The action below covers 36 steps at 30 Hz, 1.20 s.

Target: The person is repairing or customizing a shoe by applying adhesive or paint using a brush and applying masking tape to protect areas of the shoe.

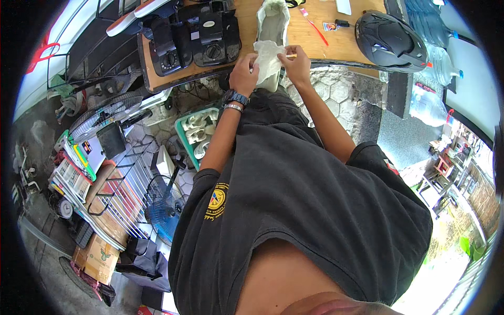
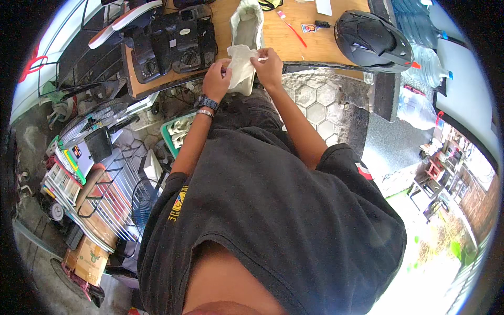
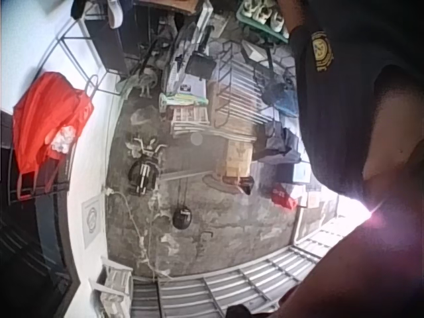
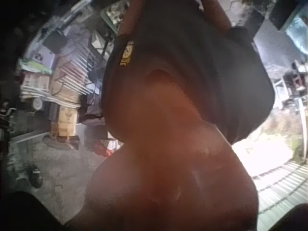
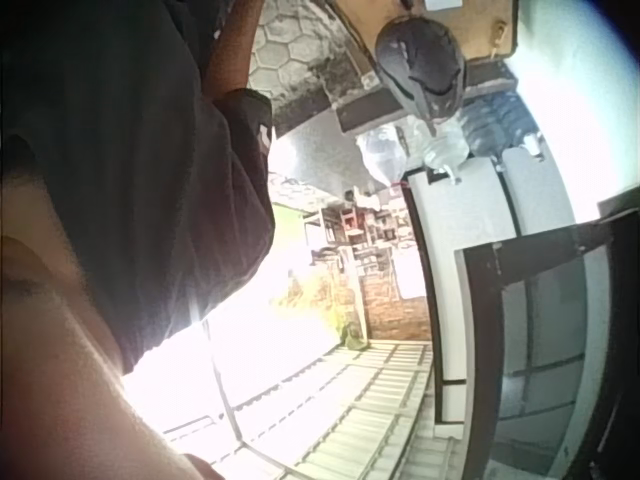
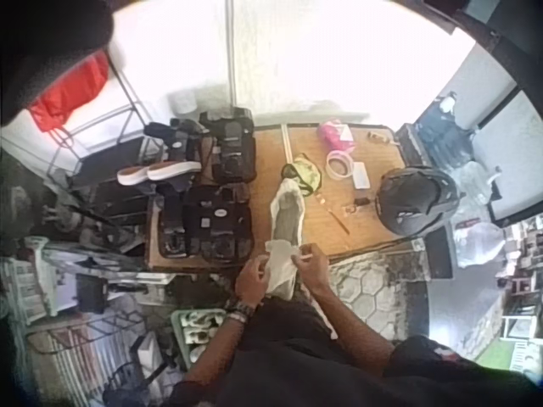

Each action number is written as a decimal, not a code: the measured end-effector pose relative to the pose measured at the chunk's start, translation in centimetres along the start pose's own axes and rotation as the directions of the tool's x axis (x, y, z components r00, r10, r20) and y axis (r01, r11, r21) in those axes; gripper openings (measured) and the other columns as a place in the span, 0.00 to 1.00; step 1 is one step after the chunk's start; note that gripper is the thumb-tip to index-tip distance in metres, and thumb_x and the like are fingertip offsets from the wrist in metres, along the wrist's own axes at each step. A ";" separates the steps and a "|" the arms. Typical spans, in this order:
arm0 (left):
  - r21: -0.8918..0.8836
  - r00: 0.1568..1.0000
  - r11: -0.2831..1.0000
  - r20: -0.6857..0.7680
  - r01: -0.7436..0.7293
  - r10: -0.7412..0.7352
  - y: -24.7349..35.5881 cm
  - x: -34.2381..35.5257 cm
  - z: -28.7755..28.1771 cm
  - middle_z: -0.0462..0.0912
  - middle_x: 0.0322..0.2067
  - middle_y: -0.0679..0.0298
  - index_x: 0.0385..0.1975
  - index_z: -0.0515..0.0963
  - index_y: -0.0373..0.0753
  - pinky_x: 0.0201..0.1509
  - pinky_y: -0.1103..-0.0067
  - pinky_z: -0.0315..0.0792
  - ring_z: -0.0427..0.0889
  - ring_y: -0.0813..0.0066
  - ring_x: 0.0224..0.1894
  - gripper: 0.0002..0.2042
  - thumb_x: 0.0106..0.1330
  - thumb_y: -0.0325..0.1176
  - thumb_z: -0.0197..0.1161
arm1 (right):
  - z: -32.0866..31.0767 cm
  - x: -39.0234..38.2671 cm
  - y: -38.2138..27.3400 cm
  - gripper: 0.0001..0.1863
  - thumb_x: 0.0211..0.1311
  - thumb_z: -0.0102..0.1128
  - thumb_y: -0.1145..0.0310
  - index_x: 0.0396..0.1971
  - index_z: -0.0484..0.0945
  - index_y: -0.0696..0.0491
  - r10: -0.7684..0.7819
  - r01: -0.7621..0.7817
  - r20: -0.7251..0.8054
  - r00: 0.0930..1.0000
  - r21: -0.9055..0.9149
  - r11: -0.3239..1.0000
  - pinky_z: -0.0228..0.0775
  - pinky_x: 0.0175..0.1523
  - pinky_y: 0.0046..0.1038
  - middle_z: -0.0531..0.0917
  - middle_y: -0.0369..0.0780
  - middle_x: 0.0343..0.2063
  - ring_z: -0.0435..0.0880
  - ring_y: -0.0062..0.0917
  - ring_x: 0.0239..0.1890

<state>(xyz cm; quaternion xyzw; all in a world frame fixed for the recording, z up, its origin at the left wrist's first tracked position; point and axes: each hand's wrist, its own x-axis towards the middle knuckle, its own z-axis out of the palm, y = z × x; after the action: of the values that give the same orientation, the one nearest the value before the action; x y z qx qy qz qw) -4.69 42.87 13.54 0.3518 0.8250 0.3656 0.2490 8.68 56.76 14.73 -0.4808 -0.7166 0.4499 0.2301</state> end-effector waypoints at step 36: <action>-0.710 0.850 0.470 0.410 0.525 -0.331 3.2 0.5 -1.5 0.85 0.48 0.57 0.58 0.73 0.33 0.41 0.71 0.90 0.89 0.67 0.43 0.15 0.77 0.34 0.60 | -2.3 -0.2 -5.8 0.14 0.59 0.72 0.66 0.45 0.86 0.50 -0.370 0.443 0.446 0.815 -0.068 0.894 0.78 0.49 0.40 0.82 0.45 0.40 0.84 0.44 0.44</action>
<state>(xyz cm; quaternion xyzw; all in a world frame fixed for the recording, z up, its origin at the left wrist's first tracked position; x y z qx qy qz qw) -4.75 44.16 16.88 0.0193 0.5989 0.5809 0.5509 7.74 56.74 20.89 -0.2250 -0.8706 0.4209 0.1195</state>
